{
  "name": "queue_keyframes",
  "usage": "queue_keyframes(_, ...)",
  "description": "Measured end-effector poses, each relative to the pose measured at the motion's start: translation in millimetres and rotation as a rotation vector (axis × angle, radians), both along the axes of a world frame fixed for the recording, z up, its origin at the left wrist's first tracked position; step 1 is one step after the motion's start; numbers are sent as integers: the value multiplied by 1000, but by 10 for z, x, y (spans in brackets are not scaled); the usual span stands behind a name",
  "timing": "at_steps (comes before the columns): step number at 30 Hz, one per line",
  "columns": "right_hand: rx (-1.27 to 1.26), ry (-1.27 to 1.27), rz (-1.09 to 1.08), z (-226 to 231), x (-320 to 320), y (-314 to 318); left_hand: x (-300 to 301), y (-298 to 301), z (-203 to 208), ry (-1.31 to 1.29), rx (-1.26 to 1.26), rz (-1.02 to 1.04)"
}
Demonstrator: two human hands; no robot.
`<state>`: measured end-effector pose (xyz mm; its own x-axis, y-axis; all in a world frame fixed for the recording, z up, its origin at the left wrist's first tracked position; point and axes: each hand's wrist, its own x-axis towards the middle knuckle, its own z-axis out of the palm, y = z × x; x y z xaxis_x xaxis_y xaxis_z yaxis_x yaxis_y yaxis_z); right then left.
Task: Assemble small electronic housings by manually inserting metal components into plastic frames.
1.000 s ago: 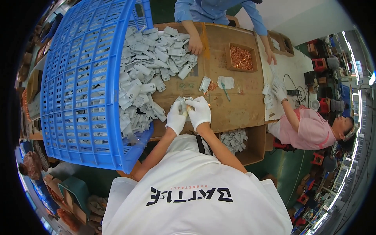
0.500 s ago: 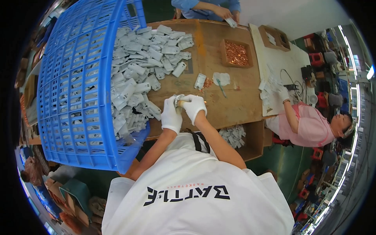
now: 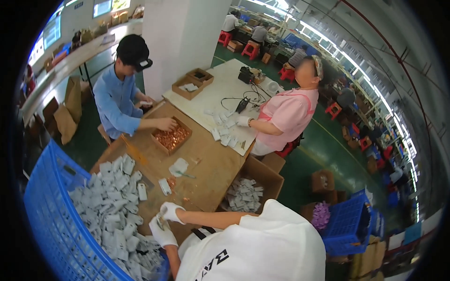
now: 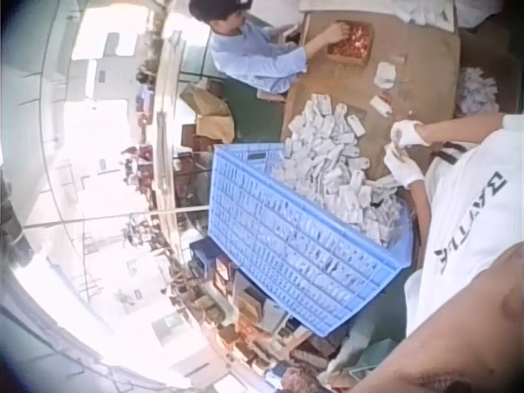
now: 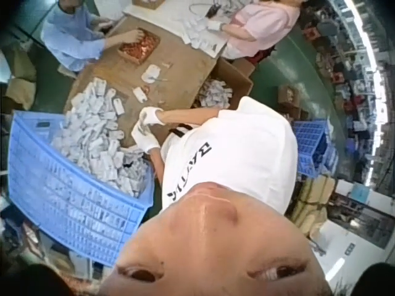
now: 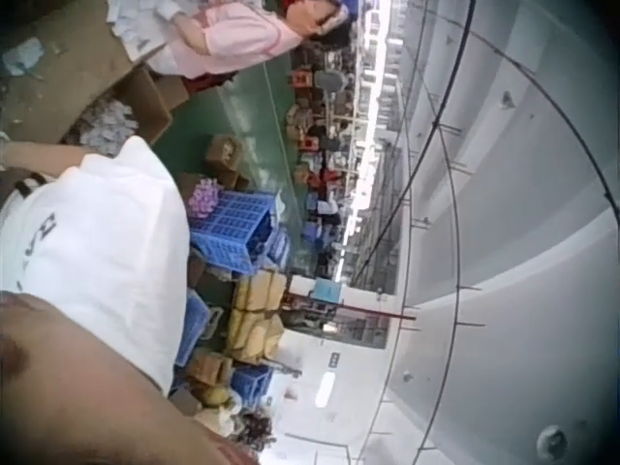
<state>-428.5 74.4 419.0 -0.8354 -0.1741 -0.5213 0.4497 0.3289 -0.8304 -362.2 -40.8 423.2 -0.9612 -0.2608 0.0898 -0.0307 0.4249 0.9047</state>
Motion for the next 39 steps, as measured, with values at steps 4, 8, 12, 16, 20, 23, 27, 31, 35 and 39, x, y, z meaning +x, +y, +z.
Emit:
queue_keyframes(4, -567, -374, -116, -70, 74, 107, -30, 28, -55, -108, 86, -45)
queue_keyframes(8, -907, -570, -152, -199, 134, 131, -34, 70, -223, -61, 157, -8)
queue_keyframes(12, -766, -563, -206, -285, 149, 78, -7, 48, -337, -140, 300, 7)
queue_keyframes(16, -537, -398, -235, -230, 80, 99, -65, 112, -267, -212, 482, -47)
queue_keyframes(20, -335, -218, -133, -160, 60, 41, -25, 115, -130, -78, 723, -19)
queue_keyframes(23, -131, 17, -167, -187, 97, -7, 7, 141, -15, -118, 616, -55)
queue_keyframes(27, 58, 142, -155, -209, 151, -32, 83, 106, -143, -128, 606, -57)
queue_keyframes(31, 299, 235, -3, -102, 145, -66, 75, 103, -278, -102, 445, 39)
queue_keyframes(35, 215, 289, 56, 40, 1, 9, -84, 175, 36, -52, 486, 111)
queue_keyframes(39, -66, 217, 36, 288, -6, 78, -93, 178, 55, -108, 486, 170)
